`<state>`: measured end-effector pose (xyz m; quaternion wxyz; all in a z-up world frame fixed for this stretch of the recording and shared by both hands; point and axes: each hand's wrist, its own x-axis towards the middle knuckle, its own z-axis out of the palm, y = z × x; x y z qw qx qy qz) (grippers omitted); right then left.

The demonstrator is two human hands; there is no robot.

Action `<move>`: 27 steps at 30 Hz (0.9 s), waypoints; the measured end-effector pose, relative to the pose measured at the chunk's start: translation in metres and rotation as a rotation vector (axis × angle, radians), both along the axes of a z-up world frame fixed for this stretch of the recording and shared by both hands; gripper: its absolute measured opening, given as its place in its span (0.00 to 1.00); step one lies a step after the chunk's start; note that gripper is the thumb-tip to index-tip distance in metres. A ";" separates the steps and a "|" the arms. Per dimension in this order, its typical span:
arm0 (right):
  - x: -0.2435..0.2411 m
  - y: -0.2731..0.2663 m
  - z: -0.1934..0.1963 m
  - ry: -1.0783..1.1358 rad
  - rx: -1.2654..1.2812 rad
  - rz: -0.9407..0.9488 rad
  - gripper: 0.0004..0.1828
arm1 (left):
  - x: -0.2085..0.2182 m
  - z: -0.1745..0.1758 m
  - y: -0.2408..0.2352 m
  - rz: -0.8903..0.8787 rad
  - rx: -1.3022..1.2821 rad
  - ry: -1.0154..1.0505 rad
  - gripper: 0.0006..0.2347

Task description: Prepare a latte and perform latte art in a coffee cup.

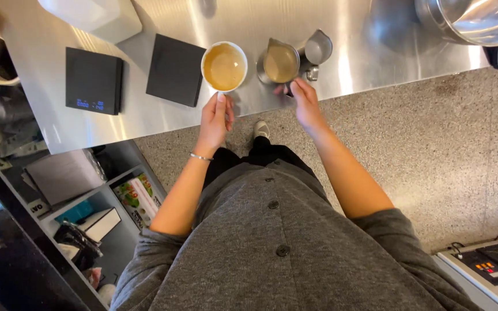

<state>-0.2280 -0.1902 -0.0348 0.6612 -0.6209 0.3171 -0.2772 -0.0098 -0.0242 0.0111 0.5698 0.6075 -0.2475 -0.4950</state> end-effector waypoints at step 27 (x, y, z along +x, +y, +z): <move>-0.166 0.104 0.035 0.379 -0.113 -0.318 0.10 | -0.101 -0.092 0.046 0.255 -0.020 0.060 0.09</move>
